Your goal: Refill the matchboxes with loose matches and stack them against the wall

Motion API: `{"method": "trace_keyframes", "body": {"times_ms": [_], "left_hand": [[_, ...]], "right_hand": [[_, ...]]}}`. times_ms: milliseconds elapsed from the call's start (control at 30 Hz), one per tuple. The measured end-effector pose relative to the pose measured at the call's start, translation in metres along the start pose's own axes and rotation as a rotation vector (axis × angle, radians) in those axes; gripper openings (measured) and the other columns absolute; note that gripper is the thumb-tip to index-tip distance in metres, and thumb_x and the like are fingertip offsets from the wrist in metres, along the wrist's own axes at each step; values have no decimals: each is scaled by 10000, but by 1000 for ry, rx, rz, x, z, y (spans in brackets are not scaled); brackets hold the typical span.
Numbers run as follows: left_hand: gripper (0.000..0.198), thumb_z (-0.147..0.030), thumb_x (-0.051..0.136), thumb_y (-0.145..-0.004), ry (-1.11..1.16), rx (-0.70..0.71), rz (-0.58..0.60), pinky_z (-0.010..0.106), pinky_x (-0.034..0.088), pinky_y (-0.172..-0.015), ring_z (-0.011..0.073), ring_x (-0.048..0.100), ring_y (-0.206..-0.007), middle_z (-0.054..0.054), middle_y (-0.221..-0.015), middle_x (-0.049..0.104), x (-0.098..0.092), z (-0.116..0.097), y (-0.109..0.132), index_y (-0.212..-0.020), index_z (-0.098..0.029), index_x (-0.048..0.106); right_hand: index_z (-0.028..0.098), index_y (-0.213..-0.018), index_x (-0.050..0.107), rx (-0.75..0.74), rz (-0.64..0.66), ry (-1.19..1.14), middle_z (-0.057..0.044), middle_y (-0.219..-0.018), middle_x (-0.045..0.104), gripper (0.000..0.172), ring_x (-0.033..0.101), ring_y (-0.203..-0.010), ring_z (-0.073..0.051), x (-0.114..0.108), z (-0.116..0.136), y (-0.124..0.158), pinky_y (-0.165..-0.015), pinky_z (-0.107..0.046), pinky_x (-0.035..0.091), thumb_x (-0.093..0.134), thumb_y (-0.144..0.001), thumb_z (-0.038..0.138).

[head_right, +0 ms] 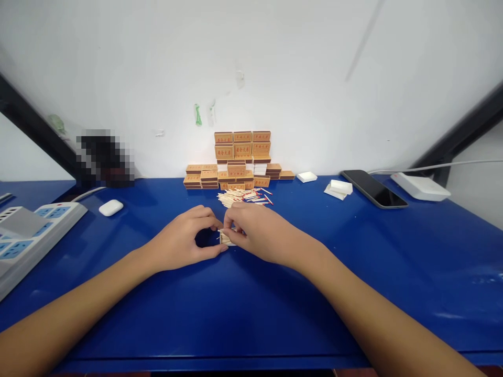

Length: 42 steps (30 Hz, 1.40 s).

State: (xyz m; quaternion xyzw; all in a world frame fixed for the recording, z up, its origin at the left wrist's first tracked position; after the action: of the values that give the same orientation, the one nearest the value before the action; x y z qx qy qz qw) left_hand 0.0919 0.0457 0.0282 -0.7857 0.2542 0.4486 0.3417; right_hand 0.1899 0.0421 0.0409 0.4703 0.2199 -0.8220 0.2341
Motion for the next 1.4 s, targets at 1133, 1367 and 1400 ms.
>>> {"method": "trace_keyframes", "body": {"times_ms": [1133, 1367, 1400], "left_hand": [[276, -442, 731, -912, -38, -1, 20, 387, 516, -798, 231, 593, -897, 54, -925, 650, 1, 0, 1, -982, -177, 707], [243, -417, 734, -912, -42, 1, 15, 381, 513, -794, 228, 600, -887, 50, -930, 659, 0, -1, 1, -1000, -192, 706], [243, -415, 735, -914, -41, 2, 14, 381, 514, -800, 228, 602, -890, 50, -935, 661, 0, -2, 1, -1009, -192, 710]], "right_hand": [[207, -844, 637, -64, -48, 18, -13, -842, 647, 221, 551, -760, -155, -7, 3, 1, -692, -301, 381, 603, -1025, 329], [196, -820, 639, -41, -49, 101, -49, -914, 671, 215, 574, -820, -178, -10, -5, 0, -732, -314, 385, 553, -1017, 205], [196, -820, 640, -23, -62, 119, -46, -907, 672, 194, 570, -820, -178, -14, -9, 1, -727, -312, 379, 574, -1003, 199]]}}
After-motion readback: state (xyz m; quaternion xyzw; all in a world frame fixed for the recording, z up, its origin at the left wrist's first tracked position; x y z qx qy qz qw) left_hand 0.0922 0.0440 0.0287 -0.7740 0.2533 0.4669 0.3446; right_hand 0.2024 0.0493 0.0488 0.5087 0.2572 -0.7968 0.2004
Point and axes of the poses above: each hand's wrist, its own y-axis away from the middle knuckle, its own x-axis out of the palm, z = x × y, the point moved 10 cm from there along -y, towards the middle knuckle
